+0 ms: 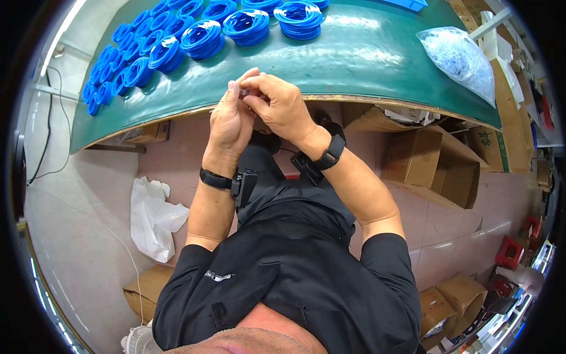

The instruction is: Manually attaching thin wires to blue plastic rings at a factory assembly workbench.

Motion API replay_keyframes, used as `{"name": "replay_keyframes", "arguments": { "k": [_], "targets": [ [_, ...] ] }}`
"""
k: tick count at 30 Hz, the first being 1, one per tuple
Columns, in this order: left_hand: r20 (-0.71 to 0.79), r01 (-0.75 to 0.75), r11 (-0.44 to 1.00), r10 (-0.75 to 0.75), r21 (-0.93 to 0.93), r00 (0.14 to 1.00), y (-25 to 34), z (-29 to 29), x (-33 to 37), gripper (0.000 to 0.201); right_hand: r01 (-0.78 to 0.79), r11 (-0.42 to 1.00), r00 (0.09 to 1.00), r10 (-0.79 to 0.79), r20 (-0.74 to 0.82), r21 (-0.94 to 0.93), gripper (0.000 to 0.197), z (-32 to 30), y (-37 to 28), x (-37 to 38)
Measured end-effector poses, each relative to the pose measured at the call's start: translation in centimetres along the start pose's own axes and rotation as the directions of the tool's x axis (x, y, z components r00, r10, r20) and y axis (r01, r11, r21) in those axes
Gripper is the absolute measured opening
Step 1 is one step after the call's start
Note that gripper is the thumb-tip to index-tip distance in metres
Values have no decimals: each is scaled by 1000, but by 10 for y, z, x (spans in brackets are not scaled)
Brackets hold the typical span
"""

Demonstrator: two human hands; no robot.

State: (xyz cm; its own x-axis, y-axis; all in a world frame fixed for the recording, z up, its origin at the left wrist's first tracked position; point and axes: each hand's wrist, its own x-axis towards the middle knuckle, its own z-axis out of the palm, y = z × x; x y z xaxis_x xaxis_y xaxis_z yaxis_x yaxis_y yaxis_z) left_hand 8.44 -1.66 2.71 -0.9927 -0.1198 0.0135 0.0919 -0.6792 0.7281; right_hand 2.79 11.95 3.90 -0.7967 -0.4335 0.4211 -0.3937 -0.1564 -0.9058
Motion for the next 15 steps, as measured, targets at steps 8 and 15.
{"name": "replay_keyframes", "arguments": {
  "k": [8,15],
  "targets": [
    [38,5,993,-10,115,999,-23,22,1,48,279,854,948,-319,-18,-439,12,-53,3,4],
    [32,-201,694,248,692,968,-10,-41,15,31,103,625,903,-385,-190,-774,6,-235,-5,26]
  ]
}}
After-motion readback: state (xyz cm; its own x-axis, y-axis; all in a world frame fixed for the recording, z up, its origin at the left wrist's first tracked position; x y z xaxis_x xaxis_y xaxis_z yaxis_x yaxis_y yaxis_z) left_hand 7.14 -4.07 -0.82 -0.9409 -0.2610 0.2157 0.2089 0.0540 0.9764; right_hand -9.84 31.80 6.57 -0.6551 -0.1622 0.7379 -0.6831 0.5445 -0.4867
